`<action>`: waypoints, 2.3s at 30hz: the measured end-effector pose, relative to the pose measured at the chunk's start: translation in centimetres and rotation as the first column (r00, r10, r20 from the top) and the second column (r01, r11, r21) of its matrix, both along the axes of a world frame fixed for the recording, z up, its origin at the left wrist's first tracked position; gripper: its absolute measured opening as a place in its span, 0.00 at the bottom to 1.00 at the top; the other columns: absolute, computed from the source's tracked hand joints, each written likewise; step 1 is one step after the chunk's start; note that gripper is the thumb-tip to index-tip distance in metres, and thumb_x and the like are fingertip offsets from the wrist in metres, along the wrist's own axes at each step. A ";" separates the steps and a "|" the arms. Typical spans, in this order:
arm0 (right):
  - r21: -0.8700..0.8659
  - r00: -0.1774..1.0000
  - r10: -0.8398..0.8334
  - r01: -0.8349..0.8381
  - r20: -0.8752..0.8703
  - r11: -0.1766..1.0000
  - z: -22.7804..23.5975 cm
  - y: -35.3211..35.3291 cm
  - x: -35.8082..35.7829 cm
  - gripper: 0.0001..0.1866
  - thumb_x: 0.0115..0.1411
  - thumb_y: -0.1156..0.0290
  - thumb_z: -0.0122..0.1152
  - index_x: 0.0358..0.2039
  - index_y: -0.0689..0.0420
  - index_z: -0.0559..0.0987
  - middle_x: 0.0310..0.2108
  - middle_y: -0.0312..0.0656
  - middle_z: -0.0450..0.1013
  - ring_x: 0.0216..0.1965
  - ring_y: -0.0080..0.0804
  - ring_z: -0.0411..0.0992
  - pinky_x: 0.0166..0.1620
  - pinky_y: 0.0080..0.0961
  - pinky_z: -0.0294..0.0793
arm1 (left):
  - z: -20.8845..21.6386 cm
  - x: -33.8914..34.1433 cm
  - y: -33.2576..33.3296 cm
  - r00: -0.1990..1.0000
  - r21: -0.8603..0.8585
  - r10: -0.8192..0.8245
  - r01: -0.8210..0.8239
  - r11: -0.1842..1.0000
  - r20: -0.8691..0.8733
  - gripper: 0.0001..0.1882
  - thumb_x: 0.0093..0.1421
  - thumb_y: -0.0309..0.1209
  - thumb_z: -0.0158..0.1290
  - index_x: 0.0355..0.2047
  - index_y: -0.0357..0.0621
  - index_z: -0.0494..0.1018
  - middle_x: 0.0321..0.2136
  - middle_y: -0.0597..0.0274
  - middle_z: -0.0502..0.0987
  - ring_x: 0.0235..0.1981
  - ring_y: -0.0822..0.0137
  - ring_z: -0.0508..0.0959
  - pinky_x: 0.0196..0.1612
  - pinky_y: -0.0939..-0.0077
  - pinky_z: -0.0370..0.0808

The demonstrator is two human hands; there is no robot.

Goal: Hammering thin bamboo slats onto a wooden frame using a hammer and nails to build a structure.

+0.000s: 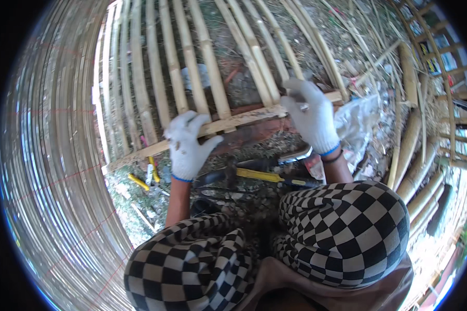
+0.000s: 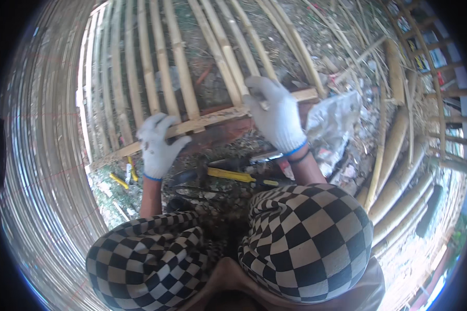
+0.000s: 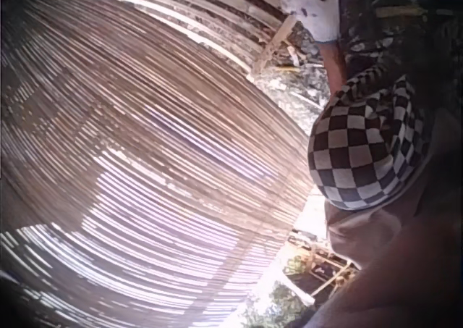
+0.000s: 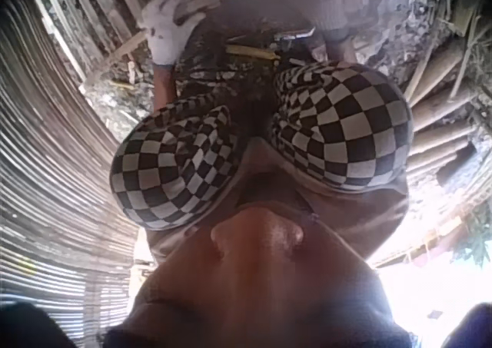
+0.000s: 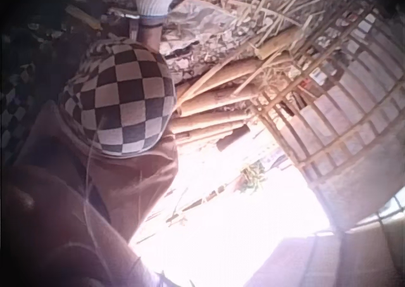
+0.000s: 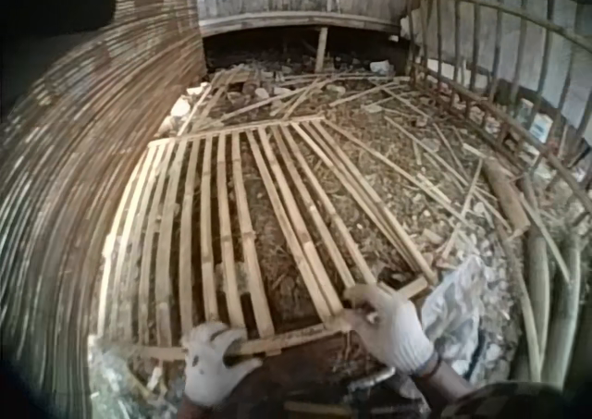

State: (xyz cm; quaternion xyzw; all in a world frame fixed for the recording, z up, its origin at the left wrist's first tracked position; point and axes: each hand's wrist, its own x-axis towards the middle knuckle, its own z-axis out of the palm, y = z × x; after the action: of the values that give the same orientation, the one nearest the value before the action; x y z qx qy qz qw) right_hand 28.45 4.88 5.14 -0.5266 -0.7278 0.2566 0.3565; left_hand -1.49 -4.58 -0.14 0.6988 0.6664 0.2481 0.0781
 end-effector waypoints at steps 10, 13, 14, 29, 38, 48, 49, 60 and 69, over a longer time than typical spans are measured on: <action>-0.315 0.930 -0.151 0.262 0.336 0.912 -2.5 -8.4 18.5 0.09 0.62 0.67 0.70 0.41 0.55 0.90 0.36 0.47 0.86 0.37 0.42 0.86 0.43 0.35 0.82 | -0.4 4.9 -3.5 0.963 0.012 -0.234 0.235 0.972 0.136 0.25 0.52 0.38 0.75 0.50 0.55 0.82 0.51 0.63 0.77 0.57 0.53 0.75 0.62 0.50 0.65; -0.357 0.861 -0.074 0.285 0.504 0.890 -5.0 -8.7 16.2 0.13 0.57 0.63 0.70 0.42 0.51 0.91 0.38 0.50 0.85 0.40 0.53 0.84 0.46 0.43 0.82 | -0.7 5.6 -3.6 0.947 -0.015 -0.291 0.296 0.955 0.137 0.24 0.53 0.39 0.74 0.50 0.56 0.82 0.50 0.64 0.77 0.57 0.53 0.75 0.63 0.50 0.65; -0.360 0.864 -0.068 0.278 0.499 0.890 -5.8 -8.8 15.8 0.13 0.57 0.63 0.70 0.42 0.51 0.91 0.38 0.50 0.85 0.40 0.53 0.84 0.46 0.43 0.82 | -0.6 5.9 -3.5 0.942 -0.022 -0.301 0.307 0.951 0.147 0.22 0.54 0.40 0.73 0.49 0.56 0.82 0.49 0.65 0.77 0.57 0.54 0.75 0.63 0.48 0.65; -0.186 0.827 -0.124 0.266 0.549 0.946 -6.0 -10.4 16.9 0.09 0.64 0.67 0.69 0.42 0.54 0.88 0.39 0.46 0.85 0.36 0.49 0.83 0.42 0.38 0.81 | -0.7 7.3 -3.7 0.911 -0.034 -0.360 0.374 0.927 0.202 0.20 0.54 0.39 0.73 0.47 0.56 0.82 0.47 0.66 0.79 0.55 0.53 0.77 0.61 0.49 0.68; -0.288 0.731 -0.132 0.418 0.669 0.861 -2.3 -11.3 18.7 0.09 0.66 0.63 0.66 0.40 0.54 0.85 0.34 0.54 0.82 0.38 0.59 0.82 0.41 0.51 0.79 | -0.1 9.5 -4.4 0.849 -0.107 -0.339 0.412 0.905 0.404 0.17 0.58 0.40 0.72 0.46 0.53 0.83 0.47 0.63 0.81 0.49 0.58 0.81 0.56 0.60 0.73; -0.713 0.981 -0.181 0.174 0.067 0.679 4.5 -9.0 9.2 0.09 0.70 0.71 0.66 0.43 0.64 0.84 0.28 0.40 0.80 0.28 0.23 0.75 0.34 0.29 0.76 | 2.6 15.2 -2.4 0.629 -0.048 -0.262 0.431 0.901 0.732 0.22 0.63 0.33 0.69 0.57 0.43 0.82 0.52 0.50 0.85 0.46 0.58 0.87 0.52 0.65 0.83; -0.735 0.991 -0.130 0.098 0.014 0.671 4.3 -8.6 7.9 0.09 0.69 0.71 0.66 0.43 0.64 0.84 0.28 0.40 0.81 0.29 0.23 0.76 0.35 0.29 0.77 | 2.7 15.4 -2.2 0.639 -0.053 -0.260 0.428 0.902 0.724 0.21 0.63 0.33 0.69 0.55 0.43 0.83 0.50 0.51 0.86 0.46 0.58 0.88 0.52 0.66 0.84; -0.586 0.987 0.154 -0.150 -0.043 0.797 1.5 -7.0 2.1 0.11 0.69 0.67 0.67 0.43 0.63 0.85 0.33 0.47 0.83 0.35 0.34 0.82 0.42 0.32 0.79 | 3.7 12.1 -2.3 0.677 -0.199 -0.054 0.291 0.936 0.734 0.15 0.63 0.33 0.68 0.48 0.41 0.86 0.43 0.55 0.88 0.42 0.64 0.89 0.48 0.69 0.85; -0.614 0.977 0.169 -0.212 -0.128 0.760 -1.8 -6.6 1.2 0.13 0.71 0.65 0.66 0.44 0.64 0.86 0.31 0.44 0.83 0.28 0.28 0.81 0.33 0.27 0.79 | 0.6 11.4 -2.5 0.587 -0.408 0.191 0.262 0.875 0.787 0.18 0.64 0.33 0.66 0.52 0.38 0.84 0.40 0.54 0.89 0.38 0.65 0.88 0.45 0.70 0.84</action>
State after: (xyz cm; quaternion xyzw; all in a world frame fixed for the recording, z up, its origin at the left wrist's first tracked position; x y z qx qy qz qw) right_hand 29.62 -1.70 3.31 -0.5294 -0.6394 0.5349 0.1573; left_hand 9.88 -7.07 0.50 0.4793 0.5817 0.3617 0.5487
